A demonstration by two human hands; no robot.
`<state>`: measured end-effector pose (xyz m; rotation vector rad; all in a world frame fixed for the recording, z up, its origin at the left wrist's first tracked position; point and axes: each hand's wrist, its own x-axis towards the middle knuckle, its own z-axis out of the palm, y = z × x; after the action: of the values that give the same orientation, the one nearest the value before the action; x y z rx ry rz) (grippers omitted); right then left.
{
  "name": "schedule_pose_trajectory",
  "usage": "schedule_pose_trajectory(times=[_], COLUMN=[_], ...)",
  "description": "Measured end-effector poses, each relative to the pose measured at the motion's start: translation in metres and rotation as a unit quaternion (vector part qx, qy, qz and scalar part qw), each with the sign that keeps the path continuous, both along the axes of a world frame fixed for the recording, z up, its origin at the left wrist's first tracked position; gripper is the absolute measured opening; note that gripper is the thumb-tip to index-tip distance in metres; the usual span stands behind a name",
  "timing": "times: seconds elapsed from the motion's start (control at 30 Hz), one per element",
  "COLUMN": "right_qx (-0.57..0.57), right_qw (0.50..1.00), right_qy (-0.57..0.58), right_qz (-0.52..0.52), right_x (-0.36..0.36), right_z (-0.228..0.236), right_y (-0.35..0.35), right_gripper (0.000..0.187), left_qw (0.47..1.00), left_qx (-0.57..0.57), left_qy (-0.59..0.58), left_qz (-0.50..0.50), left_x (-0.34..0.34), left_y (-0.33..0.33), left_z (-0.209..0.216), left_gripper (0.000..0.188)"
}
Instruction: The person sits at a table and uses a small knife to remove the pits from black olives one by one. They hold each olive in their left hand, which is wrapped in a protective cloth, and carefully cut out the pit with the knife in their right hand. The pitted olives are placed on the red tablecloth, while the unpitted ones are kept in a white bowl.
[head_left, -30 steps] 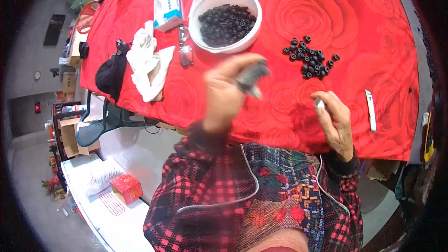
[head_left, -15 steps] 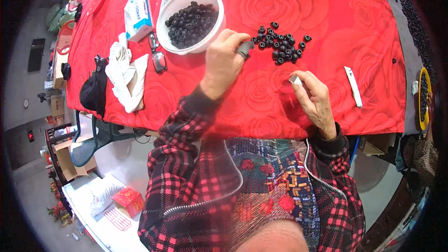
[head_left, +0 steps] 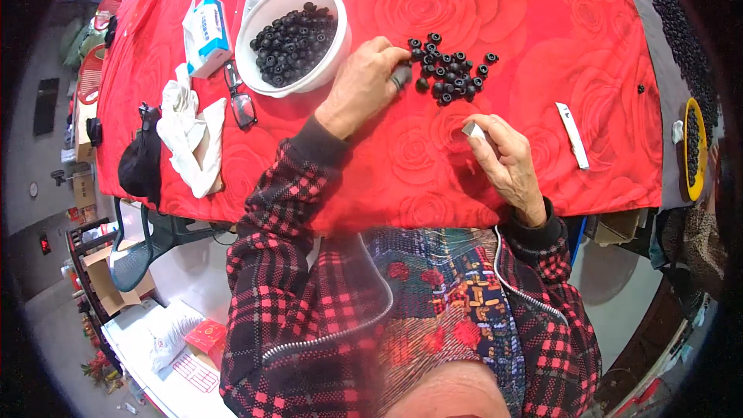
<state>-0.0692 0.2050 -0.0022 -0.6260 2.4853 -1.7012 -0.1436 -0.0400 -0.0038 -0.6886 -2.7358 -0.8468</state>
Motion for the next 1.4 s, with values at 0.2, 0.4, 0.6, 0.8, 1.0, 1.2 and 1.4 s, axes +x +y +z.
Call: schedule_pose_trajectory(times=[0.2,0.4,0.6,0.8,1.0,1.2,1.4], right_qx=[-0.002,-0.016,-0.053,-0.099,-0.064,-0.055,-0.045], right_qw=[1.000,0.990,0.985,0.984,0.990,0.982,0.976], right_qy=[-0.007,0.137,0.163,-0.029,0.045,0.167,0.176], right_qz=[-0.001,-0.035,-0.009,0.146,0.121,0.069,0.119], right_x=[0.004,0.006,0.009,0.009,0.009,0.015,0.010], right_z=[0.003,0.021,0.010,0.030,0.036,0.036,0.032], right_y=[0.001,-0.021,-0.028,-0.014,-0.014,-0.021,-0.014], right_gripper=[0.020,0.033,0.034,0.023,0.028,0.035,0.036], left_qw=[0.887,0.438,0.372,0.462,0.442,0.398,0.546], left_qx=[0.350,0.714,0.712,0.629,0.640,0.691,0.587], left_qy=[-0.298,-0.546,-0.595,-0.617,-0.623,-0.593,-0.587], left_qz=[0.037,-0.016,-0.023,-0.102,-0.080,-0.110,-0.111], left_x=[0.023,0.082,0.106,0.112,0.117,0.123,0.121], left_y=[0.005,0.028,0.048,0.034,0.032,0.036,0.032], left_z=[-0.001,0.002,-0.002,0.010,-0.001,0.003,0.007], left_gripper=[0.018,0.026,0.024,0.028,0.038,0.035,0.032])
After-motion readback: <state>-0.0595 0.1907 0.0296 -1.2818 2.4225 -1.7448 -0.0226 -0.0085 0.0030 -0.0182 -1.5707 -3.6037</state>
